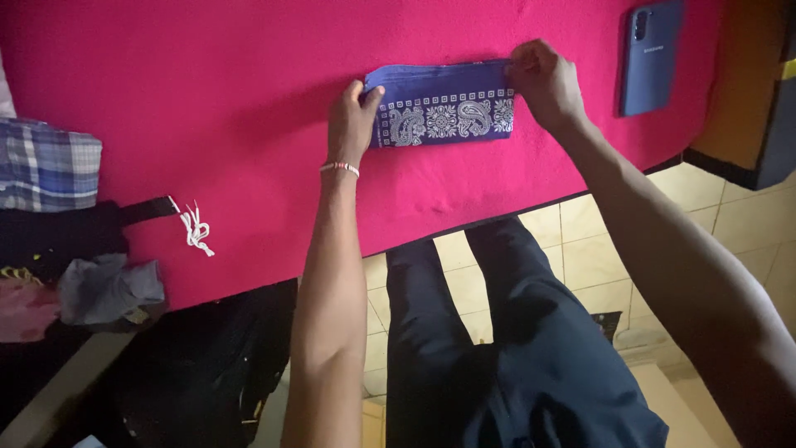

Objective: Folding various items of clothing including a shirt, tank top, and bandana on a bed.

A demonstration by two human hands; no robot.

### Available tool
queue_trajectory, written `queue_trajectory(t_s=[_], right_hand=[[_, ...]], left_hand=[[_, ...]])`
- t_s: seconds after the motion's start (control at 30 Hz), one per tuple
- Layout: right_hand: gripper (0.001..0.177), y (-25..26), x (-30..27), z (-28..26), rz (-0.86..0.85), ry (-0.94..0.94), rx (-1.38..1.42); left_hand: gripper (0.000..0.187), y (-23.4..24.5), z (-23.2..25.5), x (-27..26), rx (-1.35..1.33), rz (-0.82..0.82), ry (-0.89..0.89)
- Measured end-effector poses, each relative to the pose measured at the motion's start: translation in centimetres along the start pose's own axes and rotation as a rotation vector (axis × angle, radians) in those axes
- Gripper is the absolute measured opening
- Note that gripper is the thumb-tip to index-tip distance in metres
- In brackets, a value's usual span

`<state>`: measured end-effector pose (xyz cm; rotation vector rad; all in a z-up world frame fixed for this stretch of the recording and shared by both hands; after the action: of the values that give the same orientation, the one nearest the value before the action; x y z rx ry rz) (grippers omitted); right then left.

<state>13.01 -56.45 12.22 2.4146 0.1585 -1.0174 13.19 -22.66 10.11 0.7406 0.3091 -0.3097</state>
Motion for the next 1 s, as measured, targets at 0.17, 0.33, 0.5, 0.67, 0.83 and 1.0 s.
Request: queue_trajectory(t_s=[0.17,0.33,0.5,0.67,0.83,1.0], right_hand=[[0.041,-2.0,-5.9,-2.7,0.241,0.468,-0.312],[0.056,-9.3,-6.5,-2.2,0.206,0.626,-0.573],[0.059,-7.2,-5.6,1.5,0.174,0.388,-0.785],[0.080,-6.0,-7.7,-0.8,0.194,0.557,-0.651],[0.062,-6.2,-7.5,1.0,0.273,0.489,-0.875],[0.038,-5.6,-10.0,0.2,0.356,0.472,-0.688]], left_hand=[[0.045,-0.9,4.7,-4.2,0.290,0.423,-0.487],[0.059,-6.6,5.0,-4.6,0.417,0.137,-0.570],[0.066,-6.2,3.7,-5.3,0.450,-0.052,-0.560],[0.086,-4.3,2.0,-6.2,0.503,-0.113,-0.593],[0.081,-5.5,0.2,-6.4,0.681,-0.162,-0.561],[0.066,-2.6,1.2,-7.1,0.656,-0.101,-0.684]])
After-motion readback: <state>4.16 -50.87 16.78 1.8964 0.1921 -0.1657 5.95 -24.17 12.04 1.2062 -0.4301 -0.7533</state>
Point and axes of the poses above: each hand's wrist, its own x-axis towards the middle knuckle, its own y-axis out of the back of the hand, z = x × y, the point moved 5 cm from there along x, towards the middle knuckle, and after that the axes turned 14 degrees about -y, right-handed, at the moved point
